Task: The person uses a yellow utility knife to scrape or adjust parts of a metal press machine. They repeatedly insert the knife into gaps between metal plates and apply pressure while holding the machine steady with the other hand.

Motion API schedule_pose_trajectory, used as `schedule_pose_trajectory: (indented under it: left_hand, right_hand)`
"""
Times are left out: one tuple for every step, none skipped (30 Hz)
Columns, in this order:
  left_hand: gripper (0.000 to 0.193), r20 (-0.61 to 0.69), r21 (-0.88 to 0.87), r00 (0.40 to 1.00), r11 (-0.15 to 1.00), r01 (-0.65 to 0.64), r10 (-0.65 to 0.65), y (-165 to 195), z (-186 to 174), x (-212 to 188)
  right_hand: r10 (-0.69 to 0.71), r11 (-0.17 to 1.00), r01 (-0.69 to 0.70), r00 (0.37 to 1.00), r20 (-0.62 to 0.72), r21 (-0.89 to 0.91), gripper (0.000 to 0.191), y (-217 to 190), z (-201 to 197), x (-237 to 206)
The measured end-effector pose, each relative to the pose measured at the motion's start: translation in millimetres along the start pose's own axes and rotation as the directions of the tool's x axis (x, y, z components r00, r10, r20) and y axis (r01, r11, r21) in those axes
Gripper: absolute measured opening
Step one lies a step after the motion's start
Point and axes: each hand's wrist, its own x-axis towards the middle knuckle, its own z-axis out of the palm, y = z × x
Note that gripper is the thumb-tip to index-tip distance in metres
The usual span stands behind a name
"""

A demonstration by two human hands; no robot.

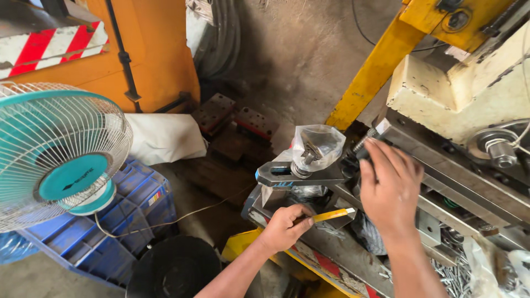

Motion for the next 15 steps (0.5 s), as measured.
schedule_pose_trajectory:
  left_hand:
    - [0.013, -0.009, 0.015, 0.999, 0.999, -0.038, 0.038, -2.2, 0.2, -0.3]
    - [0.013, -0.023, 0.034, 0.997, 0.997, -0.073, 0.074, -4.4, 0.6, -0.6]
    - [0.014, -0.035, 0.057, 0.993, 0.992, -0.11, 0.113, -6.6, 1.1, -0.7]
    - [0.016, -0.032, 0.065, 0.997, 0.995, -0.074, 0.076, -8.3, 2.2, -0.6]
    - [0.017, -0.026, 0.081, 0.999, 0.996, -0.035, 0.037, -9.9, 3.2, -0.7]
    - [0.019, -0.03, 0.107, 1.0, 0.994, 0.006, -0.003, -10.7, 3.5, -0.7]
    - [0.022, -0.033, 0.125, 0.992, 0.985, 0.122, -0.118, -11.5, 4.0, -1.4]
    - [0.026, -0.068, 0.139, 0.972, 0.962, 0.233, -0.225, -11.2, 3.4, -1.7]
    - [0.026, -0.063, 0.154, 0.996, 0.985, 0.076, -0.067, -10.8, 3.3, -2.7]
    - [0.026, -0.029, 0.222, 0.999, 0.975, -0.025, 0.032, -9.9, 0.6, -4.6]
    - [0.025, -0.054, 0.229, 0.989, 0.966, -0.124, 0.14, -8.7, 0.3, -6.3]
    - [0.024, -0.058, 0.23, 0.968, 0.947, -0.224, 0.244, -7.3, -1.3, -8.0]
    - [0.025, -0.067, 0.206, 0.984, 0.968, -0.145, 0.162, -5.9, -2.6, -9.5]
    - [0.026, -0.058, 0.168, 0.996, 0.984, -0.064, 0.074, -4.6, -1.0, -10.9]
    - [0.027, -0.035, 0.122, 0.999, 0.992, 0.019, -0.015, -3.6, 0.2, -11.5]
  right_hand:
    - [0.063, 0.997, -0.064, 0.998, 0.022, 0.045, 0.028, 3.2, 0.9, -15.5]
    - [0.124, 0.987, -0.128, 0.991, 0.047, 0.092, 0.028, 5.3, -1.3, -35.1]
    - [0.183, 0.972, -0.192, 0.98, 0.072, 0.139, 0.029, 8.9, -4.9, -54.0]
    - [0.208, 0.963, -0.222, 0.973, 0.103, 0.154, 0.025, 11.6, -7.6, -71.6]
    - [0.237, 0.95, -0.258, 0.962, 0.133, 0.174, 0.022, 13.3, -10.1, -86.3]
    - [0.217, 0.96, -0.238, 0.965, 0.151, 0.145, 0.021, 17.1, -12.1, -94.9]
    - [0.182, 0.968, -0.206, 0.969, 0.167, 0.142, 0.019, 19.3, -9.7, -99.0]
    - [0.174, 0.972, -0.202, 0.963, 0.208, 0.121, 0.022, 23.3, -3.5, -95.8]
    - [0.188, 0.974, -0.215, 0.945, 0.268, 0.074, 0.024, 26.6, 5.1, -89.7]
    - [0.213, 0.972, -0.233, 0.918, 0.335, 0.02, 0.026, 30.2, 10.7, -82.9]
    - [0.233, 0.969, -0.247, 0.89, 0.392, -0.014, 0.028, 32.8, 17.7, -77.3]
    - [0.268, 0.96, -0.278, 0.854, 0.446, -0.046, 0.03, 30.5, 35.6, -71.0]
    - [0.302, 0.95, -0.3, 0.812, 0.499, -0.087, 0.032, 30.9, 46.4, -68.6]
    - [0.327, 0.942, -0.316, 0.78, 0.534, -0.116, 0.034, 33.4, 53.3, -69.4]
    - [0.34, 0.937, -0.324, 0.755, 0.561, -0.132, 0.036, 40.7, 53.9, -73.1]
